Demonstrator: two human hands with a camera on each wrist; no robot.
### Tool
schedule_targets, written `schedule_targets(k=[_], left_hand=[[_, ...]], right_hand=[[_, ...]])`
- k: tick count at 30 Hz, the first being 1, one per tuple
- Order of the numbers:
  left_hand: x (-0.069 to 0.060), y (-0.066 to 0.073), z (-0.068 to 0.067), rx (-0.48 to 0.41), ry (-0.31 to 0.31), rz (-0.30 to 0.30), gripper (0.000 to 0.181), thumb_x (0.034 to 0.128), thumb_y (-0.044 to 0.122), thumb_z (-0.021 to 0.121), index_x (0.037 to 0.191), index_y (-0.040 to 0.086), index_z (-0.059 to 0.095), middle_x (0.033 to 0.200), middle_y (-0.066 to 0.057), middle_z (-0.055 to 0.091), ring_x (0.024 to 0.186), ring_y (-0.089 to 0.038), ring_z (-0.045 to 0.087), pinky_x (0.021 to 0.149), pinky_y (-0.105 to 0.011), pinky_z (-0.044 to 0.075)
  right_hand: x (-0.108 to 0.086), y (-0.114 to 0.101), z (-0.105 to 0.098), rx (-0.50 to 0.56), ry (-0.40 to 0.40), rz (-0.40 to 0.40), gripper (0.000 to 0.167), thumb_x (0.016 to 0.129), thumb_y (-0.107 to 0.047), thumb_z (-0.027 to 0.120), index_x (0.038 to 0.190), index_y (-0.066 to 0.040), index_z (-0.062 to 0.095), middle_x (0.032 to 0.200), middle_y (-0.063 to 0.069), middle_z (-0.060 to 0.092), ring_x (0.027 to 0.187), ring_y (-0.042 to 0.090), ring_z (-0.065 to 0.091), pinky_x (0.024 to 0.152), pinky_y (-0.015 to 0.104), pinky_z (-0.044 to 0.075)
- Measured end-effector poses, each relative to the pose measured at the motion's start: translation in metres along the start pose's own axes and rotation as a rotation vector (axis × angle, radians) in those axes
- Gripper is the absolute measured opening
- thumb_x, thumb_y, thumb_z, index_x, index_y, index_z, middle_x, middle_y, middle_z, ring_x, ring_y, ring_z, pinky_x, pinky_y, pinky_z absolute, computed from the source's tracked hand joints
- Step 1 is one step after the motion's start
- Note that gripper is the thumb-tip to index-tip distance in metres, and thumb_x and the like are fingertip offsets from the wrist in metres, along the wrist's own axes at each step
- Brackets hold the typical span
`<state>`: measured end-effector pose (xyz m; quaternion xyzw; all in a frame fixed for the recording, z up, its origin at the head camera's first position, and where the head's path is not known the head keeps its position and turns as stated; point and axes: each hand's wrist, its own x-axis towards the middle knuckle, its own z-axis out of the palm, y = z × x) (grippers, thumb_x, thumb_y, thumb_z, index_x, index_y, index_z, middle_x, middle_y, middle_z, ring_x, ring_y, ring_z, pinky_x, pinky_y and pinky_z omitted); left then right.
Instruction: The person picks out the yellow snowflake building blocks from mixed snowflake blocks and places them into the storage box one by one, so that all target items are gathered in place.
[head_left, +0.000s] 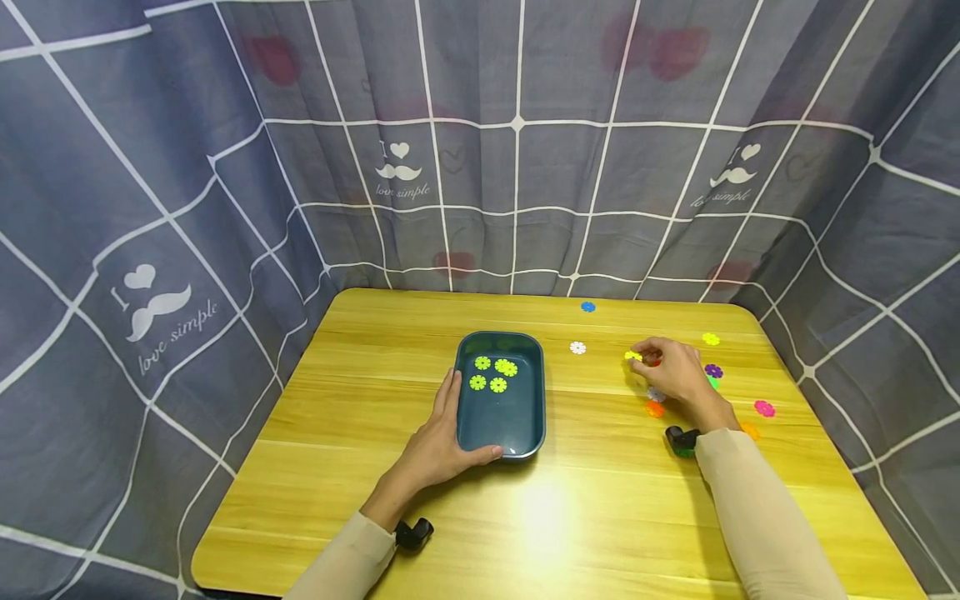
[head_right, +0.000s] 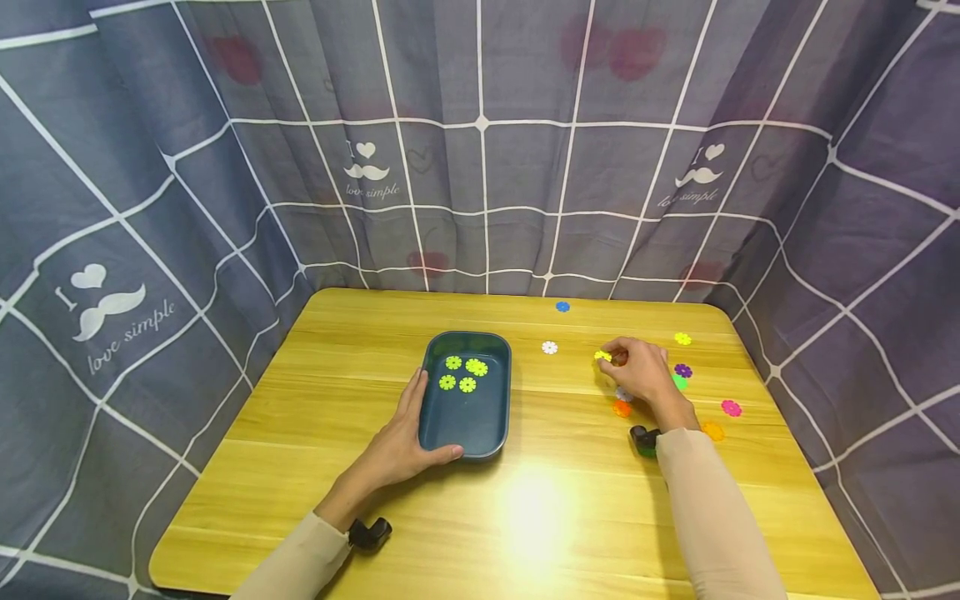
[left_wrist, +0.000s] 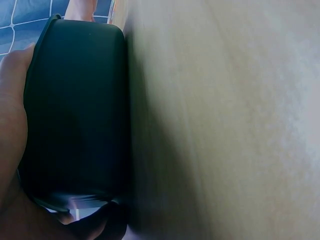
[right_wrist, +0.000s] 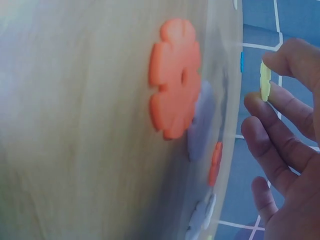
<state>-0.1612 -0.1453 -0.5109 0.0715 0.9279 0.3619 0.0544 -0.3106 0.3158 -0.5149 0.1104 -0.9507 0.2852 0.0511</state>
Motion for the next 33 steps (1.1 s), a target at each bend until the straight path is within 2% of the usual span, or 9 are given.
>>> schedule_targets(k=[3,11,19,33], left_hand=[[0.0,0.0,0.0,-0.002,0.0,0.003,0.149,0.0865,0.07,0.097,0.19,0.023,0.0,0.2,-0.004,-0.001,0.152,-0.052,0.064,0.101,-0.07,0.065],[0.0,0.001,0.0,0.004,0.004,0.013,0.149,0.0865,0.069,0.097,0.19,0.021,0.001,0.2,-0.006,0.0,0.154,-0.053,0.063,0.102,-0.073,0.064],[0.001,0.0,0.001,0.008,0.003,0.013,0.149,0.0869,0.069,0.097,0.19,0.021,0.001,0.2,-0.006,0.0,0.152,-0.053,0.065,0.096,-0.069,0.066],[0.001,-0.002,0.001,0.004,-0.003,-0.001,0.15,0.0857,0.074,0.095,0.19,0.024,-0.001,0.2,-0.001,-0.004,0.15,-0.052,0.066,0.106,-0.075,0.062]], right_hand=[[-0.001,-0.002,-0.001,0.007,0.005,-0.009,0.033,0.106,-0.028,0.086,0.13,-0.005,0.084,0.115,0.022,0.087,0.11,0.046,0.079,0.112,0.072,0.036],[-0.002,-0.006,-0.001,0.011,0.016,-0.03,0.033,0.106,-0.027,0.087,0.131,-0.005,0.084,0.115,0.022,0.088,0.109,0.046,0.081,0.108,0.068,0.037],[-0.004,-0.012,0.001,0.005,0.035,-0.057,0.034,0.107,-0.027,0.087,0.134,-0.006,0.085,0.119,0.021,0.087,0.109,0.045,0.083,0.112,0.069,0.04],[-0.008,-0.02,-0.002,-0.014,0.035,-0.076,0.034,0.106,-0.024,0.086,0.134,-0.004,0.085,0.13,0.025,0.084,0.111,0.045,0.08,0.107,0.066,0.038]])
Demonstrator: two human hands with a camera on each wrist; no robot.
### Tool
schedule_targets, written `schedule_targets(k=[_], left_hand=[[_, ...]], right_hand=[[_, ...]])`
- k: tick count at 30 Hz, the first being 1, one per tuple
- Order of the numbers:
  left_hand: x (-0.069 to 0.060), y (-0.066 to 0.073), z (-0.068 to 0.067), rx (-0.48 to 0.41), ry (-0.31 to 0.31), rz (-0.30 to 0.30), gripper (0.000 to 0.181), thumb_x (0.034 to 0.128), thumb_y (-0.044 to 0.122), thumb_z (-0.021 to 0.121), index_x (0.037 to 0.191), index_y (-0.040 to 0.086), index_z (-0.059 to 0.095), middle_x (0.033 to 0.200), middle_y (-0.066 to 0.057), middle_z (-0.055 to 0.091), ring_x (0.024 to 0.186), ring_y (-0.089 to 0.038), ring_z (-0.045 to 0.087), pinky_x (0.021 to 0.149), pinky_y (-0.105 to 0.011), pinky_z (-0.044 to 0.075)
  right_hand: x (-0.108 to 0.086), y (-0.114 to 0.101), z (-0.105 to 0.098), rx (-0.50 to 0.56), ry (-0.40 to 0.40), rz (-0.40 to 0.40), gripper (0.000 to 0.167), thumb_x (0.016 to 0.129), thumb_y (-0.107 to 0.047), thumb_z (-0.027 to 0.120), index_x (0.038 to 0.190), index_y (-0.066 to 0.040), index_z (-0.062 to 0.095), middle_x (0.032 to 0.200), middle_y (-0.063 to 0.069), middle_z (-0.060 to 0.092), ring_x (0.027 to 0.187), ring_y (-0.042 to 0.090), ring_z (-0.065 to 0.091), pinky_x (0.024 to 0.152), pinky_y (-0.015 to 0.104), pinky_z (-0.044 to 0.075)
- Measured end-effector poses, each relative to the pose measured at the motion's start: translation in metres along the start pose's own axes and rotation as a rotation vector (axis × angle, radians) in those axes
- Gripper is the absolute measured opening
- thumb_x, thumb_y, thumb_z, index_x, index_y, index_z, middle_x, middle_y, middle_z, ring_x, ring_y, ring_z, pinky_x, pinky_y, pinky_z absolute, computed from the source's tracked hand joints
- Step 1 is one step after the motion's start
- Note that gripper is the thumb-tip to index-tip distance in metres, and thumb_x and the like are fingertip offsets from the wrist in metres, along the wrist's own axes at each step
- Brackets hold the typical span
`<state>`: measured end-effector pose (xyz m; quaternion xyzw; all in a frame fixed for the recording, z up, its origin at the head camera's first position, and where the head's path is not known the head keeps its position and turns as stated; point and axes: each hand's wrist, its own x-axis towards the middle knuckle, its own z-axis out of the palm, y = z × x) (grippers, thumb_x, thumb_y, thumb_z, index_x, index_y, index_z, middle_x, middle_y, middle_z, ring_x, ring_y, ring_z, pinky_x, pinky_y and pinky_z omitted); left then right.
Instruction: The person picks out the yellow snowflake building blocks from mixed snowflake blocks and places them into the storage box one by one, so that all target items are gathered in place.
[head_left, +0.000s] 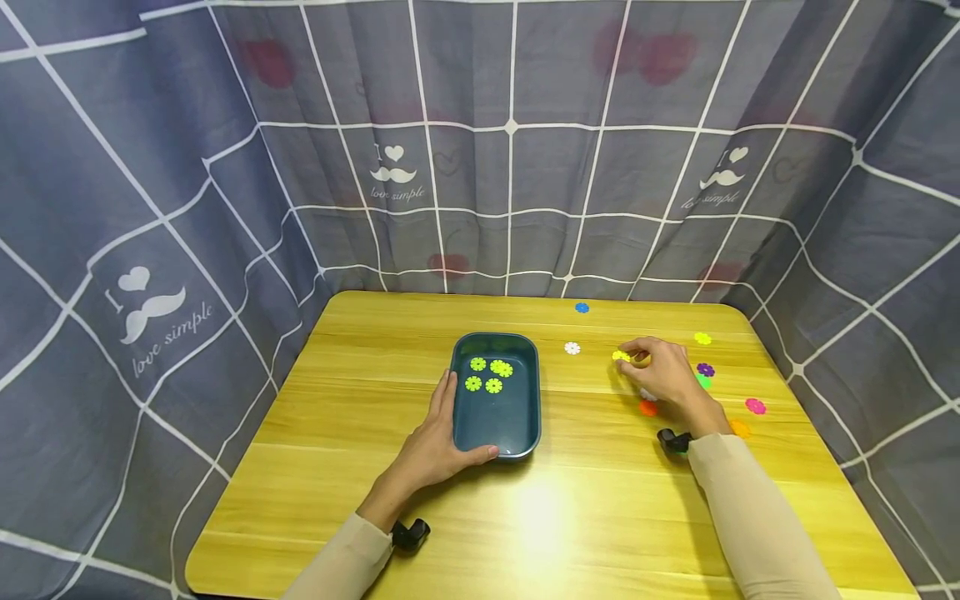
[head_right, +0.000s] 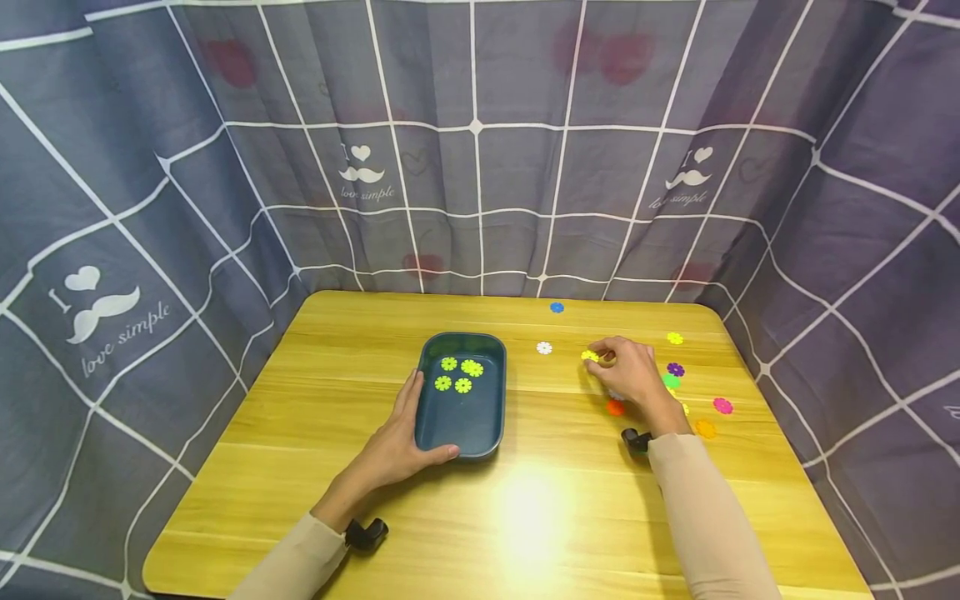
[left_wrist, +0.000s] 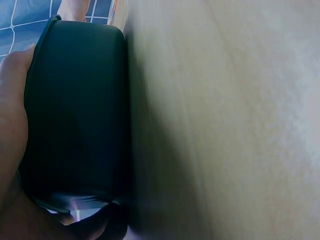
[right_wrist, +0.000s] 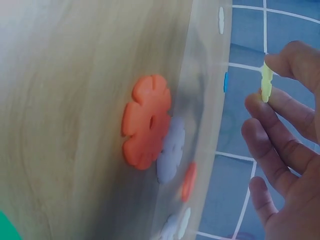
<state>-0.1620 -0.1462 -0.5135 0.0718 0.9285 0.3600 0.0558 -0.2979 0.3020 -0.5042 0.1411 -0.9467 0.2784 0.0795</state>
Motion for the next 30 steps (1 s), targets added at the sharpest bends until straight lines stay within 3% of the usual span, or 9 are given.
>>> schedule_targets(k=[22,27,30], left_hand=[[0.0,0.0,0.0,-0.008,0.005,0.017,0.148,0.0877,0.069,0.096,0.19,0.02,0.002,0.2,-0.004,-0.003,0.158,-0.053,0.059,0.108,-0.074,0.062],[0.0,0.0,0.0,-0.005,0.002,0.017,0.15,0.0864,0.073,0.095,0.19,0.019,0.001,0.2,-0.003,-0.003,0.157,-0.053,0.06,0.109,-0.075,0.061],[0.0,0.001,-0.001,-0.003,0.002,0.011,0.15,0.0861,0.074,0.094,0.19,0.02,0.002,0.2,-0.003,-0.002,0.158,-0.053,0.059,0.11,-0.075,0.061]], right_hand=[[-0.002,-0.026,0.0,-0.007,0.013,-0.055,0.032,0.104,-0.024,0.089,0.131,-0.007,0.087,0.126,0.018,0.086,0.112,0.041,0.08,0.112,0.072,0.042],[-0.002,-0.031,0.001,-0.011,0.016,-0.079,0.032,0.103,-0.023,0.09,0.13,-0.006,0.087,0.129,0.019,0.086,0.111,0.041,0.081,0.111,0.072,0.049],[-0.001,-0.033,0.003,-0.02,0.025,-0.105,0.03,0.102,-0.022,0.09,0.128,-0.006,0.088,0.127,0.018,0.087,0.109,0.039,0.081,0.103,0.064,0.057]])
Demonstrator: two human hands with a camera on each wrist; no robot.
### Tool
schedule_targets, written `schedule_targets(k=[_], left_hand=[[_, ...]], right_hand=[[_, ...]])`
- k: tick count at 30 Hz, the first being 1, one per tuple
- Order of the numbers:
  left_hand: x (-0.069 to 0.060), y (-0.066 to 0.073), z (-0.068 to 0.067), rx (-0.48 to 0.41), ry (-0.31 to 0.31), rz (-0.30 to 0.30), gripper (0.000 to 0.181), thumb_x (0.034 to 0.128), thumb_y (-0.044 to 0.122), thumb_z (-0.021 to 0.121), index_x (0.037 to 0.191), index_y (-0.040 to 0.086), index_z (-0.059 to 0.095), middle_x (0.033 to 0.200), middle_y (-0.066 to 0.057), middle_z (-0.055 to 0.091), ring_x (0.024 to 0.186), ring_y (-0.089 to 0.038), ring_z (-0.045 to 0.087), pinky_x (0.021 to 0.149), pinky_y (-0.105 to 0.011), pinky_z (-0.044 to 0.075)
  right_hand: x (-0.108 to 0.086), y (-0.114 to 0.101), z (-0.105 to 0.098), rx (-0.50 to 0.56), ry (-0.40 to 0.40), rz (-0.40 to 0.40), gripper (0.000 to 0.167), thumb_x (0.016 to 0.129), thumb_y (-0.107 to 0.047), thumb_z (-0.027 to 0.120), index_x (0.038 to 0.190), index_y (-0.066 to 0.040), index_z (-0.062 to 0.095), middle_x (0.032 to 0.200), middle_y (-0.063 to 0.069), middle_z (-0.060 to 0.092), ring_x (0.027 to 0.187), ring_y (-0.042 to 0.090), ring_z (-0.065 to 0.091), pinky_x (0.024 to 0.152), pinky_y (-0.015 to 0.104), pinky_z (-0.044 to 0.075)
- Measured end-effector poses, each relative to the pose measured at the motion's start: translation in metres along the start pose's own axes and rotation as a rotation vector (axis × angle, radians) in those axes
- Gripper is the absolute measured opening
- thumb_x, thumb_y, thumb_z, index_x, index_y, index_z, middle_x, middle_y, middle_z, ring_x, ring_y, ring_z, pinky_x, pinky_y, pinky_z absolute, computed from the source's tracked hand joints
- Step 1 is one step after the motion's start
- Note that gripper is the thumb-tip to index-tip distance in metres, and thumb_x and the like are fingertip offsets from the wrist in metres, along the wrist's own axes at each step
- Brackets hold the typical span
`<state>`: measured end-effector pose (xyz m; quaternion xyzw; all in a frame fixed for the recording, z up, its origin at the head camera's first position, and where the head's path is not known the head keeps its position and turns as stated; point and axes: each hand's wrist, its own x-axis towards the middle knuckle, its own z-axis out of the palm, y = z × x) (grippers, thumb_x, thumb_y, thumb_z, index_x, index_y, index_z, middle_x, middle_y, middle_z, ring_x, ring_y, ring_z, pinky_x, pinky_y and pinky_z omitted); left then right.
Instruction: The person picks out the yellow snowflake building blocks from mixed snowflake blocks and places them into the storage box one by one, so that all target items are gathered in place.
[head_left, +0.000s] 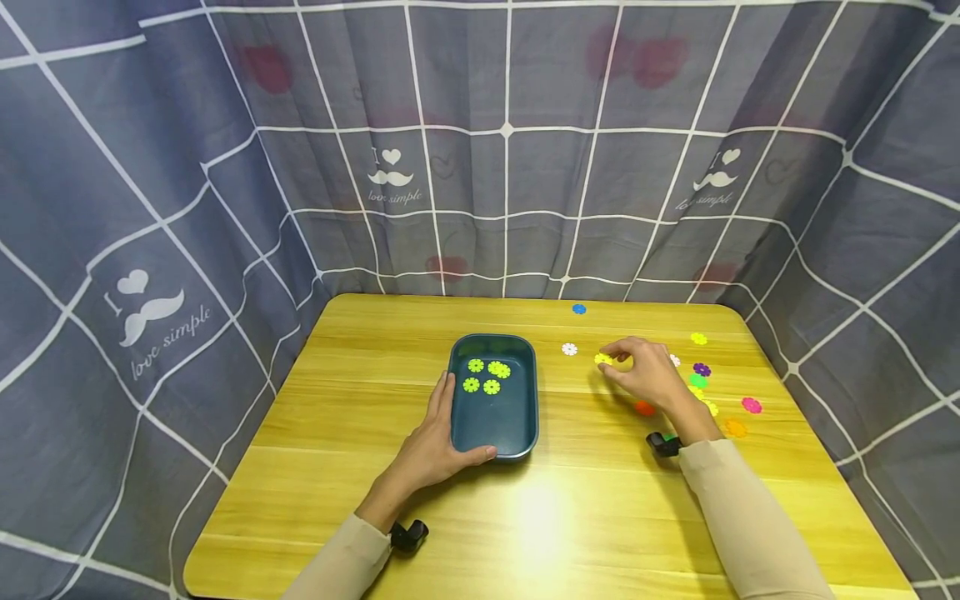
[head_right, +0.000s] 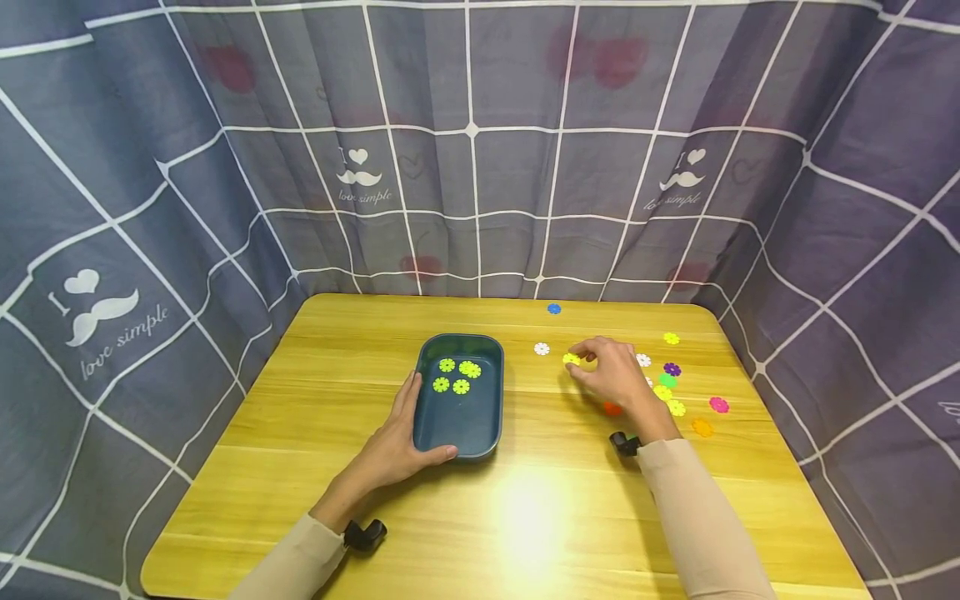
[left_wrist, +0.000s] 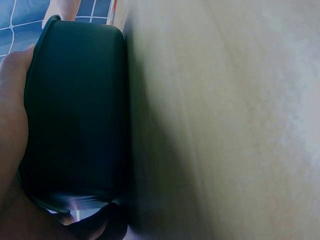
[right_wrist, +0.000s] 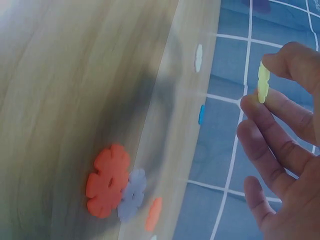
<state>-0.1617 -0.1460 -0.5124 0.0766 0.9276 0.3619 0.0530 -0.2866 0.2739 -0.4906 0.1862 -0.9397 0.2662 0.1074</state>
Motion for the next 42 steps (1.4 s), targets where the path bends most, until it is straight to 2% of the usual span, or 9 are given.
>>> schedule_targets(k=[2,6,20,28,35,42], left_hand=[[0.0,0.0,0.0,0.003,0.003,-0.005,0.149,0.0863,0.073,0.095,0.19,0.019,0.002,0.2,-0.004,-0.002,0.158,-0.053,0.059,0.11,-0.075,0.061],[0.0,0.0,0.0,0.005,0.008,-0.01,0.149,0.0868,0.07,0.097,0.19,0.019,0.003,0.2,-0.004,-0.001,0.157,-0.054,0.06,0.11,-0.076,0.061],[0.0,0.0,0.001,0.004,0.004,-0.011,0.149,0.0866,0.071,0.096,0.19,0.019,0.003,0.2,-0.004,-0.002,0.156,-0.054,0.06,0.109,-0.075,0.062],[0.001,-0.001,0.002,0.003,0.004,-0.008,0.149,0.0865,0.071,0.096,0.19,0.019,0.003,0.2,-0.003,-0.002,0.156,-0.054,0.061,0.107,-0.073,0.063],[0.001,0.0,0.002,0.01,0.007,-0.006,0.149,0.0858,0.073,0.095,0.19,0.019,0.003,0.2,-0.003,-0.002,0.152,-0.053,0.064,0.105,-0.073,0.064],[0.0,-0.001,0.001,0.009,0.006,-0.005,0.15,0.0859,0.074,0.095,0.19,0.018,0.003,0.2,-0.004,-0.002,0.156,-0.054,0.061,0.108,-0.075,0.062]], right_hand=[[0.001,-0.001,0.002,-0.008,0.006,-0.017,0.029,0.102,-0.023,0.091,0.126,-0.007,0.089,0.125,0.017,0.087,0.107,0.038,0.08,0.096,0.059,0.06],[0.002,-0.003,0.005,-0.004,0.007,-0.038,0.027,0.101,-0.022,0.091,0.124,-0.008,0.089,0.121,0.016,0.087,0.105,0.037,0.08,0.091,0.056,0.062],[0.005,-0.023,0.009,-0.026,0.007,-0.076,0.028,0.101,-0.026,0.092,0.124,-0.011,0.09,0.123,0.012,0.088,0.107,0.033,0.081,0.092,0.056,0.063],[0.008,-0.035,0.013,-0.008,-0.014,-0.09,0.027,0.101,-0.027,0.092,0.123,-0.011,0.09,0.124,0.011,0.089,0.109,0.034,0.08,0.102,0.059,0.055],[0.01,-0.044,0.017,0.0,-0.001,-0.12,0.026,0.099,-0.026,0.092,0.121,-0.012,0.09,0.119,0.01,0.089,0.107,0.033,0.08,0.101,0.058,0.054],[0.012,-0.053,0.02,0.021,0.011,-0.145,0.028,0.098,-0.026,0.095,0.122,-0.012,0.09,0.119,0.009,0.087,0.104,0.033,0.081,0.098,0.057,0.057]])
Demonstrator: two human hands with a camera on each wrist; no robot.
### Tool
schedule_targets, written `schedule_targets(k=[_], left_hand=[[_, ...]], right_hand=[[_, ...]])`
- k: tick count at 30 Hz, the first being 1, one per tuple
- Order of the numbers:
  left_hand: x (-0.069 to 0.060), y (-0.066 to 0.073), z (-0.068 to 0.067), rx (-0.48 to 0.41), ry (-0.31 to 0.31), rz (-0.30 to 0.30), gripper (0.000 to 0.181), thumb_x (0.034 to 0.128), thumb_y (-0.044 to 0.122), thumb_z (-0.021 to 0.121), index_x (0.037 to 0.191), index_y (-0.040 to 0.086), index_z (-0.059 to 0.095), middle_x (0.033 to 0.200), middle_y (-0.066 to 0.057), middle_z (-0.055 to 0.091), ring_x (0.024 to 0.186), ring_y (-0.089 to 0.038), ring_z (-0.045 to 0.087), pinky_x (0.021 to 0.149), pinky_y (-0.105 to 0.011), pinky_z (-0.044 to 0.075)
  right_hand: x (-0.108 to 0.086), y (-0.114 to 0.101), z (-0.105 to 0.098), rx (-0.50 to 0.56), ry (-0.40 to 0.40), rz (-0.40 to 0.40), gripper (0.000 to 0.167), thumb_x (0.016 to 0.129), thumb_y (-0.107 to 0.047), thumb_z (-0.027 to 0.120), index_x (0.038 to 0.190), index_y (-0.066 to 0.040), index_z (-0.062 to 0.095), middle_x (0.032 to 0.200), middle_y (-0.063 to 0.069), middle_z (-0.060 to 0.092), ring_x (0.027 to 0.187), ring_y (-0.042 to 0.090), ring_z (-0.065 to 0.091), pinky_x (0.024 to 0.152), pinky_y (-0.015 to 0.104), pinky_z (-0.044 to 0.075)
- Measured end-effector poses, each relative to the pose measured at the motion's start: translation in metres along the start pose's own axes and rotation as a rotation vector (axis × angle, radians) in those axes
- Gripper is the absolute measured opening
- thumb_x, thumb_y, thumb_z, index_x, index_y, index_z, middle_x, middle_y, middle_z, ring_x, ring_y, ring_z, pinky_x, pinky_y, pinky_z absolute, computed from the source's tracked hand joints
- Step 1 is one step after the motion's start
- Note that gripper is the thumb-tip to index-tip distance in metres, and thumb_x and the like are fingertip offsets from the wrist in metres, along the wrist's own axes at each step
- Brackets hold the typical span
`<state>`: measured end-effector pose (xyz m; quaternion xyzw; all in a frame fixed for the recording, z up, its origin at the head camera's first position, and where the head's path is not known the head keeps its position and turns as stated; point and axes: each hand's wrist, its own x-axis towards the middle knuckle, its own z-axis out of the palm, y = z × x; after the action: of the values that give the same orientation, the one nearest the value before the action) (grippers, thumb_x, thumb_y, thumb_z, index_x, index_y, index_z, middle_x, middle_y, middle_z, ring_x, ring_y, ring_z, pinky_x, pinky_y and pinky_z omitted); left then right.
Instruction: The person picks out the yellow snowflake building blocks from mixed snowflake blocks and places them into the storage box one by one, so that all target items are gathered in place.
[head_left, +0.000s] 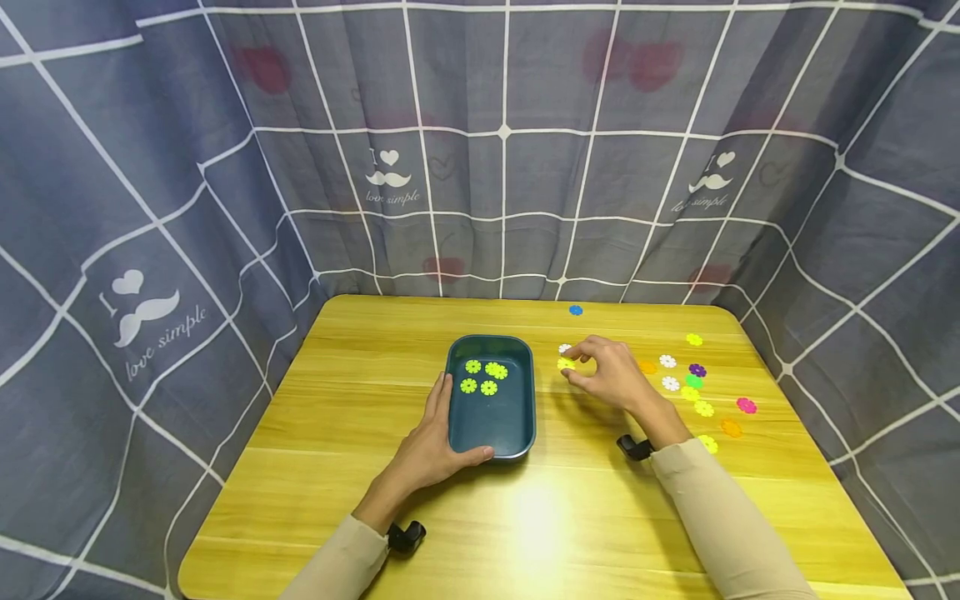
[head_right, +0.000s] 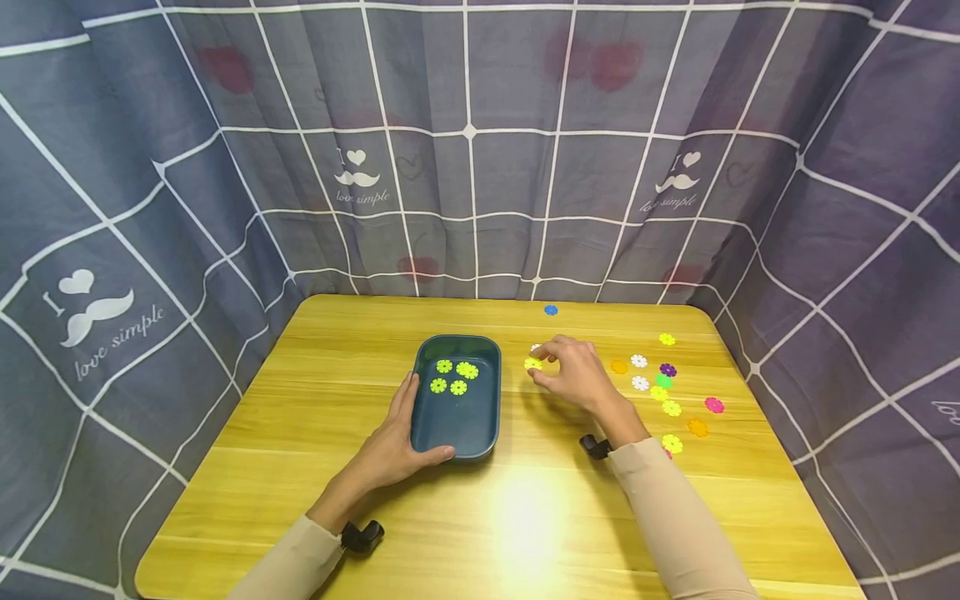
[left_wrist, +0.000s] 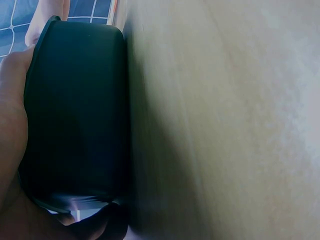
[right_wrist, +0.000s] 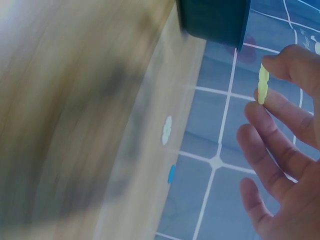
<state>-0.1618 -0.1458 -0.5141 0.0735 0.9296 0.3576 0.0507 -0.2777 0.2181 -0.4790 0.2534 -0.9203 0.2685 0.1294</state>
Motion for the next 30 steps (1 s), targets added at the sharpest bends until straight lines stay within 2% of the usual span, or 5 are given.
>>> schedule_targets(k=[8,14,17,25,30], left_hand=[[0.0,-0.001,0.0,-0.004,-0.006,0.003,0.15,0.0857,0.074,0.095,0.19,0.019,0.003,0.2,-0.002,-0.002,0.155,-0.053,0.062,0.106,-0.073,0.063],[0.001,-0.001,0.001,-0.006,-0.002,0.002,0.15,0.0855,0.075,0.095,0.19,0.019,0.003,0.2,-0.003,-0.002,0.157,-0.054,0.06,0.108,-0.075,0.062],[0.001,-0.001,0.001,-0.007,-0.002,0.002,0.149,0.0859,0.074,0.095,0.19,0.019,0.003,0.2,-0.003,-0.002,0.158,-0.054,0.059,0.109,-0.075,0.062],[0.002,-0.001,0.0,-0.013,-0.005,0.008,0.15,0.086,0.075,0.094,0.19,0.019,0.002,0.2,-0.004,-0.003,0.163,-0.054,0.054,0.111,-0.078,0.059],[0.001,-0.001,0.0,-0.014,-0.004,0.004,0.149,0.087,0.071,0.096,0.19,0.018,0.002,0.2,-0.005,-0.002,0.162,-0.055,0.054,0.113,-0.078,0.059]], right_hand=[[0.005,-0.011,0.004,0.002,0.0,-0.037,0.028,0.096,-0.025,0.097,0.12,-0.012,0.091,0.118,0.008,0.087,0.101,0.03,0.083,0.09,0.051,0.063],[0.007,-0.017,0.008,0.001,-0.015,-0.045,0.026,0.096,-0.026,0.096,0.119,-0.014,0.09,0.115,0.005,0.087,0.1,0.03,0.082,0.097,0.055,0.055],[0.009,-0.021,0.009,0.006,-0.03,-0.044,0.026,0.097,-0.026,0.095,0.119,-0.014,0.09,0.115,0.003,0.088,0.101,0.03,0.082,0.097,0.054,0.051],[0.013,-0.031,0.011,-0.011,-0.05,-0.066,0.028,0.097,-0.029,0.096,0.12,-0.015,0.09,0.114,0.002,0.087,0.099,0.024,0.081,0.096,0.054,0.052],[0.015,-0.035,0.015,-0.005,-0.064,-0.075,0.028,0.097,-0.028,0.097,0.12,-0.015,0.089,0.112,0.002,0.087,0.098,0.026,0.081,0.096,0.053,0.052]])
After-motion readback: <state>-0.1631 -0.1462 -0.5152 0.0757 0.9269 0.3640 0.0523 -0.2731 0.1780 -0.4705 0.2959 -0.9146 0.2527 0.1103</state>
